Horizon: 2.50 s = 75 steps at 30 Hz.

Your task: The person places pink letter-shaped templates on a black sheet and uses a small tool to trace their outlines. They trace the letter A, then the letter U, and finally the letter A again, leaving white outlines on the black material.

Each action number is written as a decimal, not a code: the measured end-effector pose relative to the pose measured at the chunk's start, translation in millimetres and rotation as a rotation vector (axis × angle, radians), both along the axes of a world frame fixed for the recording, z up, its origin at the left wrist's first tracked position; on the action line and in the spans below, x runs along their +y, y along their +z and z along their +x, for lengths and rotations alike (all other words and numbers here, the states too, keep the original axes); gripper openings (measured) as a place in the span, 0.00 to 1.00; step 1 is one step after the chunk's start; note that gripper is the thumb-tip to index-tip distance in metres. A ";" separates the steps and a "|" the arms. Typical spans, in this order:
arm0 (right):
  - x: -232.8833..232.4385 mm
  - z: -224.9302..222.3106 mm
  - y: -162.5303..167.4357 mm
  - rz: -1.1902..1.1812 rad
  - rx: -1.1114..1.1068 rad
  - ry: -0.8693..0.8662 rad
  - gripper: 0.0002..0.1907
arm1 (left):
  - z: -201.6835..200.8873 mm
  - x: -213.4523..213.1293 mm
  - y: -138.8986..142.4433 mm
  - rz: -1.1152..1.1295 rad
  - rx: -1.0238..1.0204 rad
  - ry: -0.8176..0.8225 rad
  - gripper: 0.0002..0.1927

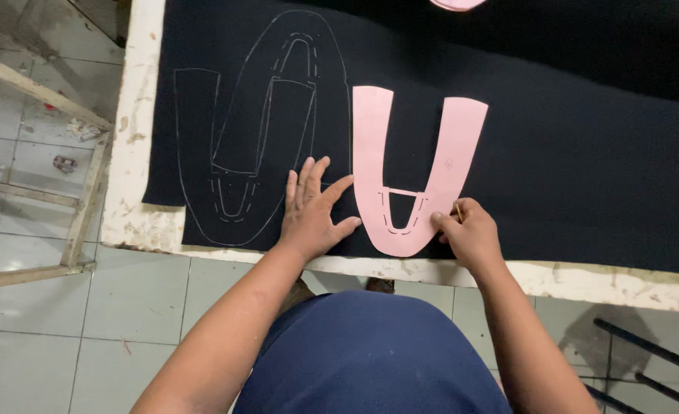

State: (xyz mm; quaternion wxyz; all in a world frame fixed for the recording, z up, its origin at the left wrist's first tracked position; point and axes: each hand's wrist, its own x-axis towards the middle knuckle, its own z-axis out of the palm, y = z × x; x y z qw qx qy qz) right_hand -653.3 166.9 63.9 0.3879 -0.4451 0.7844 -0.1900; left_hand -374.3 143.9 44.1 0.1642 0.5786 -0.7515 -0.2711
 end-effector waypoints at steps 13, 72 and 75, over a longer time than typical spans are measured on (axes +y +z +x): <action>7.4 -8.9 -7.9 -0.045 -0.079 0.014 0.12 | -1.3 8.9 -5.5 -0.066 0.042 0.026 0.35; -7.1 -1.7 14.5 0.081 0.245 0.129 0.20 | -1.1 6.4 3.3 -0.048 -0.014 0.042 0.35; -8.9 -1.2 15.2 0.077 0.228 0.141 0.19 | -1.1 6.6 4.2 -0.047 -0.020 0.039 0.35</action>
